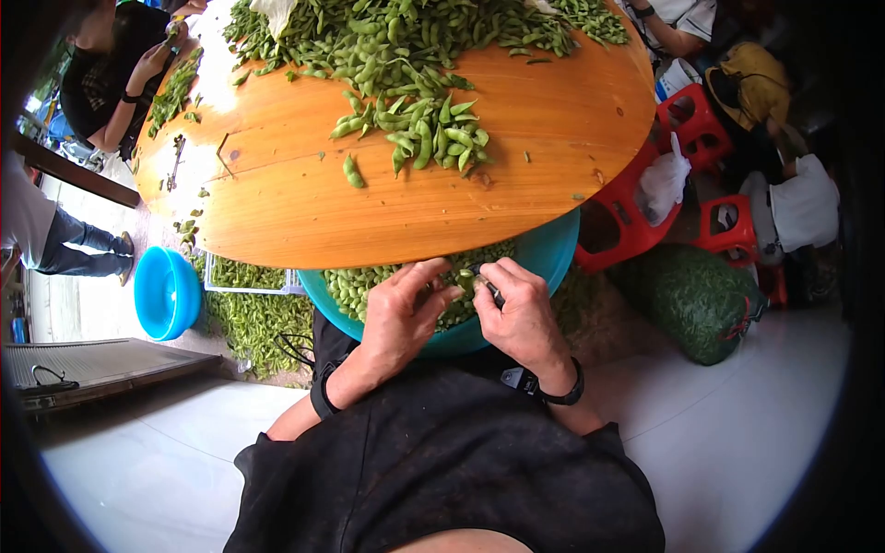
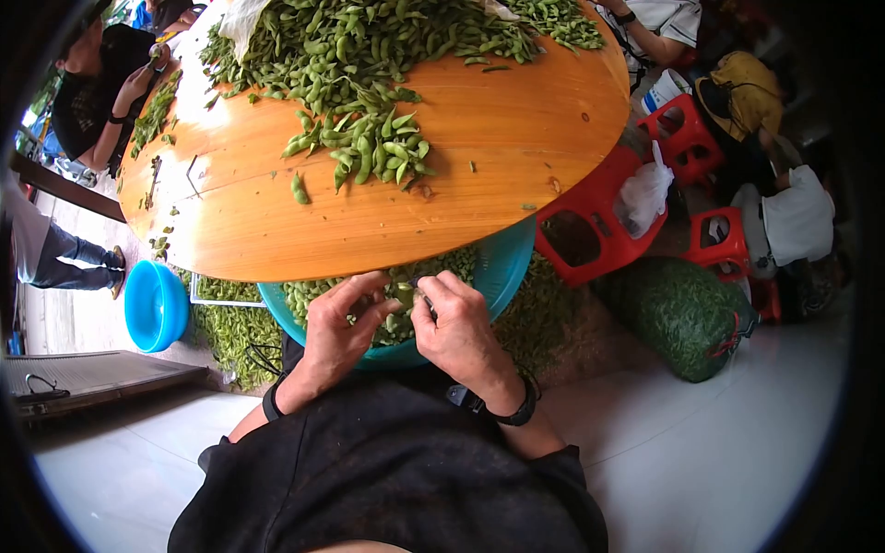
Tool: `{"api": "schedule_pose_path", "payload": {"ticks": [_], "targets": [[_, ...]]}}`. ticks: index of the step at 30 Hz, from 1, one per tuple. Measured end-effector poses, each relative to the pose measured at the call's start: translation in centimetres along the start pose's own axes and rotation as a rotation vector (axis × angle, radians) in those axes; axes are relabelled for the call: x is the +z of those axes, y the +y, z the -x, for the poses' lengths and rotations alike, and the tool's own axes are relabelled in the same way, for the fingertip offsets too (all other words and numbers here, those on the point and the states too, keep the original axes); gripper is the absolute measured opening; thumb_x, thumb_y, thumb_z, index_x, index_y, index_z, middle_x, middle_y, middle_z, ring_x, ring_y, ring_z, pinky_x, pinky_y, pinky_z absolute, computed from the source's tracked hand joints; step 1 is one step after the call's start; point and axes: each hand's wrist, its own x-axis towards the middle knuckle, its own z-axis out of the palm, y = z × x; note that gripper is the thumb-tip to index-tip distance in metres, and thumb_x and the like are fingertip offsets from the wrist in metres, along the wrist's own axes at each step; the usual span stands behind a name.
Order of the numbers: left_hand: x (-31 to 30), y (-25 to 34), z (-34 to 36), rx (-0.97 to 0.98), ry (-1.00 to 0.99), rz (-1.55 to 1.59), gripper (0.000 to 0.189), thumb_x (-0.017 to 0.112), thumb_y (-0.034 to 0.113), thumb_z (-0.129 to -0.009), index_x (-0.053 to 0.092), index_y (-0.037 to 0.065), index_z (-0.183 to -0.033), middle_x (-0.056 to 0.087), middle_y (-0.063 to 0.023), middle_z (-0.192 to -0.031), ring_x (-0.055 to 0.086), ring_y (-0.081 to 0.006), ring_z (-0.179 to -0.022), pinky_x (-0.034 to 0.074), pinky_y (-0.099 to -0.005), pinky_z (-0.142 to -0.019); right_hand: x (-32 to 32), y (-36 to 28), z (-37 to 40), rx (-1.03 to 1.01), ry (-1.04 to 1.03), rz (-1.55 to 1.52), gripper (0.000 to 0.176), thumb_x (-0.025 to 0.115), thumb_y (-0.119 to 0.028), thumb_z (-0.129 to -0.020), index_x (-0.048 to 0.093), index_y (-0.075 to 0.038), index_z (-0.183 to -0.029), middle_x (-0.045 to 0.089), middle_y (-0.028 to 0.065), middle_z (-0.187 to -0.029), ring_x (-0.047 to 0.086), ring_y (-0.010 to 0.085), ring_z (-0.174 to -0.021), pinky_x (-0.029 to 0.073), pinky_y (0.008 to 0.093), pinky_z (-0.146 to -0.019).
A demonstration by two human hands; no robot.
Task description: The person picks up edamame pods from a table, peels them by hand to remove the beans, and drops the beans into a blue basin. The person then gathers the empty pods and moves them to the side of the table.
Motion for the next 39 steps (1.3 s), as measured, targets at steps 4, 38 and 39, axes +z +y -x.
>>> {"api": "schedule_pose_path", "payload": {"ticks": [4,38,39], "targets": [[0.6,0.0,-0.5,0.268,0.085,-0.158,0.027,0.074,0.000,-0.079,0.064,0.001,-0.104,0.064,-0.0115,-0.085,0.065,-0.0257,-0.071,0.052,-0.0334,-0.061,0.2,-0.1,0.0,-0.027,-0.043,-0.002,0.012,0.061,0.005,-0.079,0.061,0.003,-0.090,0.058,0.0178,-0.079,0.059,0.0378,-0.073,0.046,0.0423,-0.063],[-9.9,-0.6,-9.2,0.272,0.126,-0.783,0.022,0.064,-0.001,-0.084,0.070,0.006,-0.104,0.061,-0.0132,-0.104,0.066,-0.0325,-0.087,0.052,-0.0421,-0.077,-9.3,4.8,0.6,0.183,0.404,0.406,0.012,0.056,0.000,-0.087,0.061,0.004,-0.098,0.063,0.0233,-0.084,0.063,0.0420,-0.078,0.049,0.0447,-0.067],[-9.9,-0.4,-9.5,0.240,0.117,-0.743,0.022,0.066,0.000,-0.082,0.069,0.006,-0.103,0.060,-0.0133,-0.103,0.064,-0.0345,-0.090,0.051,-0.0423,-0.079,-8.8,4.1,0.2,0.141,0.410,0.380,0.011,0.057,0.001,-0.087,0.060,0.003,-0.097,0.062,0.0229,-0.084,0.063,0.0408,-0.076,0.049,0.0433,-0.065]]}}
